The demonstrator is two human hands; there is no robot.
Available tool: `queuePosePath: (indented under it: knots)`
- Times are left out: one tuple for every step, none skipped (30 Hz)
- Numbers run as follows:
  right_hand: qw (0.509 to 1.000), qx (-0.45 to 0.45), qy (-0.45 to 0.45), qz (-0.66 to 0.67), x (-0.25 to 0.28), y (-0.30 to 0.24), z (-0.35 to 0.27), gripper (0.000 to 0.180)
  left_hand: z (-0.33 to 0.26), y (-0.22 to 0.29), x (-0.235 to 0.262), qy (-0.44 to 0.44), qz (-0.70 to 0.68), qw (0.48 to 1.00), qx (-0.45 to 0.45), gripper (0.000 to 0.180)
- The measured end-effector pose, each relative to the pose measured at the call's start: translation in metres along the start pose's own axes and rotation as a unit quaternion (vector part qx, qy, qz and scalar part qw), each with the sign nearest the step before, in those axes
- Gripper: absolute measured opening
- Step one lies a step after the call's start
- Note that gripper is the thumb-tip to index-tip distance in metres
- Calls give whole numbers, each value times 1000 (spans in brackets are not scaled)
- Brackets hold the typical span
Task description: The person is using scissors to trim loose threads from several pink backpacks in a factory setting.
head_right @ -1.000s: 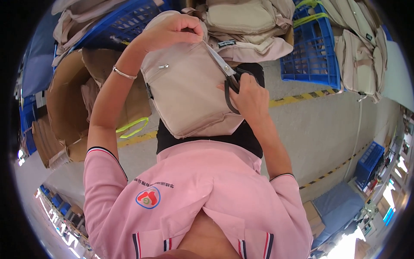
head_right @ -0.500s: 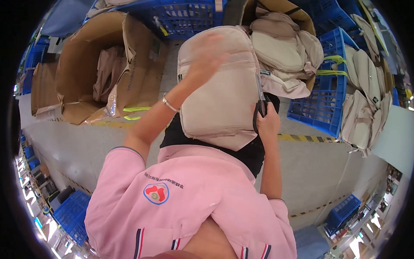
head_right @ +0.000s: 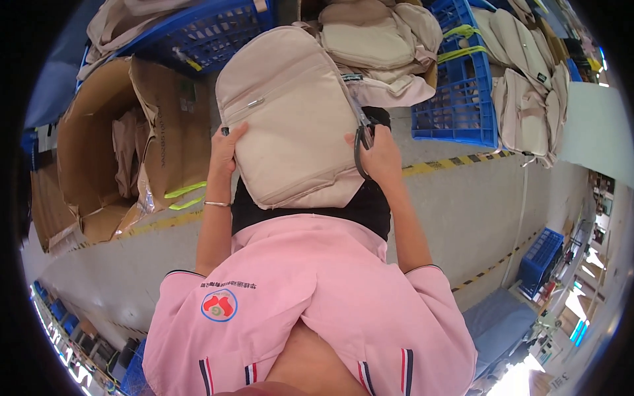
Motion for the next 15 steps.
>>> queuePosePath:
  knots:
    - [997,-45,-54,-24,6,-9,4,65,0,-2,3,-1,3,1000,2,51]
    - [997,-48,-52,-24,10,-13,8,65,0,-2,4,-6,-2,1000,-2,50]
    - [995,-59,-72,-31,12,-15,14,66,0,-2,5,-10,-6,1000,-6,48]
    - [993,-69,-92,-38,13,-17,20,68,-1,-2,3,-13,-4,1000,-4,48]
    - [993,-72,-91,-37,15,-19,27,68,-2,-2,2,-13,-4,1000,-8,49]
    - [991,-69,-102,-52,17,-21,35,69,-3,-1,1,-13,-4,1000,-13,49]
    - [989,-64,-113,-66,18,-23,41,71,-4,0,1,-14,-3,1000,-12,49]
    - [989,-66,-113,-65,19,-26,46,71,-5,1,1,-17,0,1000,-12,49]
    - [989,-56,-111,-75,19,-29,50,73,-5,1,0,-20,2,1000,-12,50]
    - [990,-44,-109,-84,19,-32,54,75,-5,1,1,-19,4,1000,-13,50]
    - [990,-45,-109,-83,18,-32,57,75,-5,1,1,-21,4,1000,-9,50]
    - [988,-50,-115,-91,16,-32,60,76,-5,1,1,-23,4,1000,-6,50]
    - [986,-54,-121,-100,15,-32,62,77,-5,2,2,-22,5,1000,-5,50]
    - [986,-55,-122,-99,15,-32,63,77,-5,2,1,-23,7,1000,-3,50]
    - [986,-55,-122,-102,14,-33,63,77,-5,2,1,-23,9,1000,0,50]
Point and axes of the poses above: each hand's wrist, its own z-axis towards the middle knuckle, its own x-axis out of the back of the hand, y = z × x, the point moved 1 cm from there along z, towards the middle knuckle, and after that the axes turned 5 degrees about y, right-handed, at the moved point
